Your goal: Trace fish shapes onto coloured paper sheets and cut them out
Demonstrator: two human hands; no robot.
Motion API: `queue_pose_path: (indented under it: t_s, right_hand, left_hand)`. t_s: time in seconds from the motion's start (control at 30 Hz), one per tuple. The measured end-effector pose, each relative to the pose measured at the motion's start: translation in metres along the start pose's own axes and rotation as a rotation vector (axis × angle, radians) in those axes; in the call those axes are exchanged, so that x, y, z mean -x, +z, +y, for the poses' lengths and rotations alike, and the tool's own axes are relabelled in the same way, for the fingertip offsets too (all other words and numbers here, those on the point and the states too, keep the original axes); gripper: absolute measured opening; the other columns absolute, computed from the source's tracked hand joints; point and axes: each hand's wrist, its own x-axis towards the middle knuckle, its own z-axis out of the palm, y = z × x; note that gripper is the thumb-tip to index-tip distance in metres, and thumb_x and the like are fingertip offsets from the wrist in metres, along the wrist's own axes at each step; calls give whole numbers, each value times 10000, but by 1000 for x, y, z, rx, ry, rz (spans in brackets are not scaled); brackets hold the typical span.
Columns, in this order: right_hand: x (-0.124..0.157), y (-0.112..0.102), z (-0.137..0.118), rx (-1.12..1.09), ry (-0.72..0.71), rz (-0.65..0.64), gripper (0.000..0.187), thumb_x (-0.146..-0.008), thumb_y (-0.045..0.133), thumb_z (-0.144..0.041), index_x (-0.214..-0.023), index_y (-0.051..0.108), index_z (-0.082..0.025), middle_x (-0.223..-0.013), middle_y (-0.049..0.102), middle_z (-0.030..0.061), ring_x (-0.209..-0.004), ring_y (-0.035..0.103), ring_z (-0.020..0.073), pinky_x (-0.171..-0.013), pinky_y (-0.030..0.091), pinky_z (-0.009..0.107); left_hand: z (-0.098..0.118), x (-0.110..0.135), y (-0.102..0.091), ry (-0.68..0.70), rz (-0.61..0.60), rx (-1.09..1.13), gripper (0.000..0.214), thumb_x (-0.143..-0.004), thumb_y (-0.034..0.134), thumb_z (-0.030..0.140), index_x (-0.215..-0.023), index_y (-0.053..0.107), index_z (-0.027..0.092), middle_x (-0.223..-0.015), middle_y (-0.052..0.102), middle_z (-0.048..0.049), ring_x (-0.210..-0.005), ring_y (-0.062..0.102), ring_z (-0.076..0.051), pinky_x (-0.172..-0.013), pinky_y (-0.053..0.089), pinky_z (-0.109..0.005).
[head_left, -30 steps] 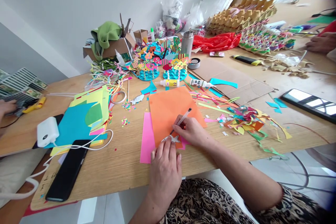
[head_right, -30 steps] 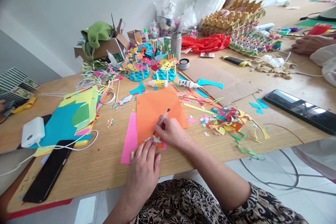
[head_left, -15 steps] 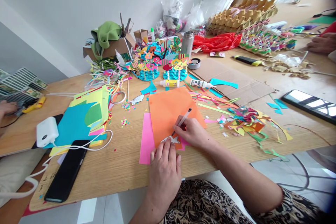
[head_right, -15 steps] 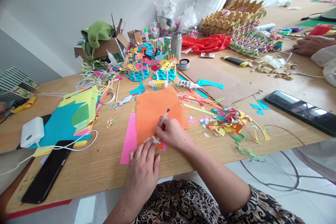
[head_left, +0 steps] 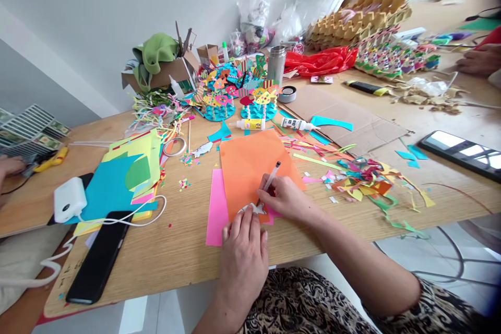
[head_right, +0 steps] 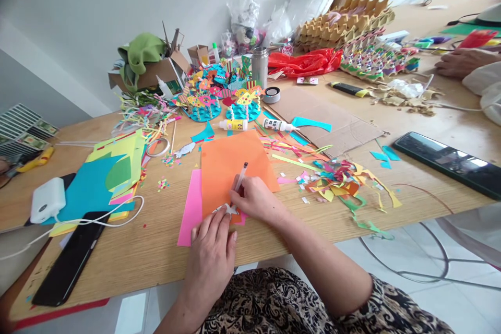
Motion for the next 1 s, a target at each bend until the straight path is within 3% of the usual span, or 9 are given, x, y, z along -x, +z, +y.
queue_pose_path:
  t_s: [0.37, 1.0]
  right_hand:
    - [2, -3, 0, -38, -41, -70, 82, -775, 515, -205, -696, 495, -194, -574, 565, -19, -507, 509, 111, -484, 363, 223]
    - [-1, -4, 0, 47, -55, -3, 107, -761, 497, -165, -662, 471, -197, -535, 508, -39, -487, 474, 94, -496, 337, 213]
  left_hand:
    - [0, -1, -1, 9, -21, -37, 336, -931, 451, 224, -1249, 548, 177, -1330, 570, -96, -1173, 522, -254, -899, 448, -428]
    - [3, -4, -6, -13, -71, -45, 365, -933, 464, 215, -1293, 522, 193, -1331, 564, -81, -1129, 531, -252, -877, 438, -425]
